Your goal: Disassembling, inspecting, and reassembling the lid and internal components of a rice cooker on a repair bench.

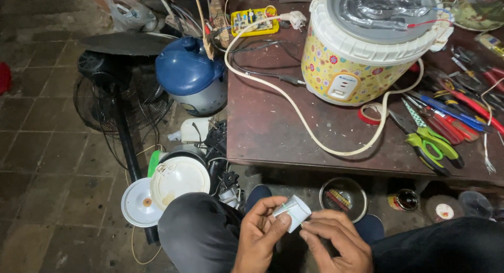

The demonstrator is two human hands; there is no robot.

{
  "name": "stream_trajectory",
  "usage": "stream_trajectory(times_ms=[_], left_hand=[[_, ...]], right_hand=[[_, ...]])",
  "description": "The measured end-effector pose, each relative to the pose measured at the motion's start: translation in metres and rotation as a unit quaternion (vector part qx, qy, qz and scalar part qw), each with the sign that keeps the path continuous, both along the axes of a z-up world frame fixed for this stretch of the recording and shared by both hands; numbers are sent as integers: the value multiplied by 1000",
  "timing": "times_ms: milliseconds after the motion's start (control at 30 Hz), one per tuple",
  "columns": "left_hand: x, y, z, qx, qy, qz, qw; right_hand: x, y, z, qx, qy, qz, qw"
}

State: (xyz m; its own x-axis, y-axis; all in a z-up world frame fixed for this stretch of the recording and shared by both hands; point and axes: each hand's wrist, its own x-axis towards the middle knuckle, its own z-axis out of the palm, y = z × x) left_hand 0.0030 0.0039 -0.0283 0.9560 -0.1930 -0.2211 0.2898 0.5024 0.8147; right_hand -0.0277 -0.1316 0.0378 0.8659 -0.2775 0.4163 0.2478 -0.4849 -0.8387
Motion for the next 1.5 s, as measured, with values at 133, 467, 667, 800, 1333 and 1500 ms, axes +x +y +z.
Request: stream_trajectory(times_ms=[133, 467, 667, 800, 1333, 1500], left_hand=[[0, 0, -1, -35, 12, 4, 999], [-6, -13, -4, -14, -68, 50, 996], [-3, -10, -18, -150, 90, 1, 985], [-2, 0, 4, -124, 207, -115, 964], [-8, -4, -31, -123, 138, -137, 973], [1, 3, -34, -262, 208, -70, 940]], right_hand=[[-2, 8, -4, -29, 8, -58, 998], [4, 3, -14, -38, -132, -5, 991], [-3, -9, -34, 202, -115, 145, 962], [-11, -46, -70, 281, 64, 174, 942], [-7, -64, -48, -47, 81, 244, 965], [-2, -80, -64, -37, 72, 291, 953]])
